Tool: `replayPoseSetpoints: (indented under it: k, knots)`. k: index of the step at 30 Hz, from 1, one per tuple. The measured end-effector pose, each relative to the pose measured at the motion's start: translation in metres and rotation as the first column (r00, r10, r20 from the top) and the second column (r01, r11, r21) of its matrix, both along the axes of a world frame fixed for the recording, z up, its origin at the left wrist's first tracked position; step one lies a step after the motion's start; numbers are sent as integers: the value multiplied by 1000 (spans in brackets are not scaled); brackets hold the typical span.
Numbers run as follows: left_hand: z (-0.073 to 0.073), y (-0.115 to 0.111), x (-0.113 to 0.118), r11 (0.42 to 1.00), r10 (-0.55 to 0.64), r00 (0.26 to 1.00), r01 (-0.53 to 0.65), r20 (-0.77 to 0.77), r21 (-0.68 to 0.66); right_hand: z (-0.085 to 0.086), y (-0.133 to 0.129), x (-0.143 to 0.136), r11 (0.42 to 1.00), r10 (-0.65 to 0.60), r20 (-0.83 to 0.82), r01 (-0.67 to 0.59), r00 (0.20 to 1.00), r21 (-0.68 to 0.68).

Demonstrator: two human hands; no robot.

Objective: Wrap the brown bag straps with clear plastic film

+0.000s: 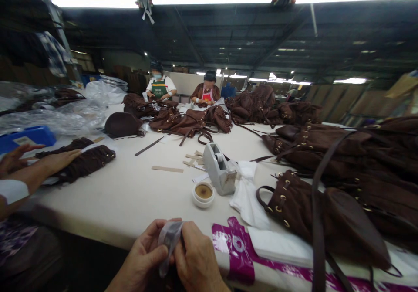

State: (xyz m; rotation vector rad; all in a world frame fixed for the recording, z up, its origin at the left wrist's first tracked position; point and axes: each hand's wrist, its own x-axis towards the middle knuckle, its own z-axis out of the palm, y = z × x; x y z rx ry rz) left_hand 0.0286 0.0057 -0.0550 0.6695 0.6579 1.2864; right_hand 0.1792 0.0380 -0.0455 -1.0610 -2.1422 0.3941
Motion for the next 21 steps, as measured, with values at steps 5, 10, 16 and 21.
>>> replayPoseSetpoints:
  k: [5, 10, 16, 21]
  knots:
    - [1, 0, -6, 996, 44, 995, -51, -86, -77, 10, -8, 0, 962, 103, -106, -127, 989, -242]
    - [10, 0, -7, 991, 73, 988, -87, -134, -99, 14, -9, -3, 950, 87, -149, -127, 985, -286]
    - [21, 1, -9, 993, 37, 968, -64, -249, -102, 4, -12, -12, 923, -1, -335, -128, 942, -363]
    - [26, 1, -14, 996, 91, 869, -75, -486, 52, 1, -12, -20, 952, -84, -422, -52, 903, -301]
